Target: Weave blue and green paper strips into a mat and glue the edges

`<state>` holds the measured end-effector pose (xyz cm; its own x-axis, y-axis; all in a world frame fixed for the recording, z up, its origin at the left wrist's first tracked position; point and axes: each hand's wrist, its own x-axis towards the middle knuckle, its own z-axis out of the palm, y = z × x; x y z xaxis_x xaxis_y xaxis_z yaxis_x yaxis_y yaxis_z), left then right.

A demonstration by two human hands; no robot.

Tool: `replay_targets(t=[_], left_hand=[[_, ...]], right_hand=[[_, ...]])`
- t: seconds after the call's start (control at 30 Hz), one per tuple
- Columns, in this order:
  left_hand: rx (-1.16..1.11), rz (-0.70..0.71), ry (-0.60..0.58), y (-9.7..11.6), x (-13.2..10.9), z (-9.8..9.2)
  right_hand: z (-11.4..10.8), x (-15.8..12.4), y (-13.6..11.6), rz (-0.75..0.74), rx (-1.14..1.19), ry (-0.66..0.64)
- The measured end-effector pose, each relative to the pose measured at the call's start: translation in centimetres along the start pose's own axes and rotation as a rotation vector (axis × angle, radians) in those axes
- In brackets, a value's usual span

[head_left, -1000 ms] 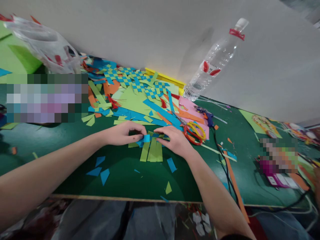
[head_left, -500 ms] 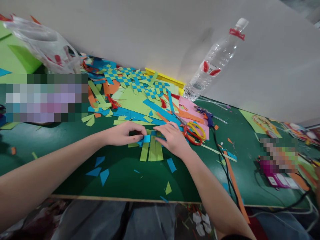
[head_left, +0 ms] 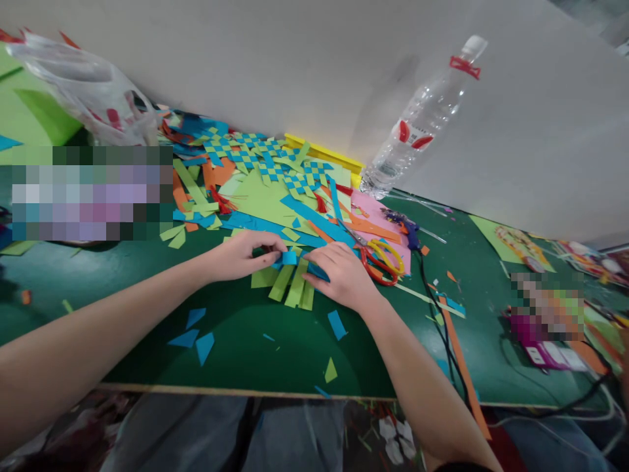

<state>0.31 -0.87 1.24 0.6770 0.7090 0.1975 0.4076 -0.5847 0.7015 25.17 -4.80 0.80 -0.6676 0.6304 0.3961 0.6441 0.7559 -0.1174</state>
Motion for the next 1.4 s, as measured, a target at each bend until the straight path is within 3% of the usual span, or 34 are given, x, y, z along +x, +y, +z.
replay_targets(t=[0.37,0.63,0.77,1.4], left_hand=[[-0.023,0.034,-0.008,0.3,-0.2,-0.2],[0.391,0.136,-0.054,-0.5,-0.4,-0.5],[0.503,0.160,-0.140,-1.0,-0.3,-0.6],[0.447,0.135,-0.228,-1.7,-0.2,-1.2]], right_hand=[[0.1,-0.3,0.1,-0.012,0.011,-0.038],[-0.1,-0.2,0.1,0.028,0.106,-0.068],[0.0,-0.2,0.2,0.026,0.117,-0.075],[0.1,-0.2,0.1,0.014,0.168,-0.109]])
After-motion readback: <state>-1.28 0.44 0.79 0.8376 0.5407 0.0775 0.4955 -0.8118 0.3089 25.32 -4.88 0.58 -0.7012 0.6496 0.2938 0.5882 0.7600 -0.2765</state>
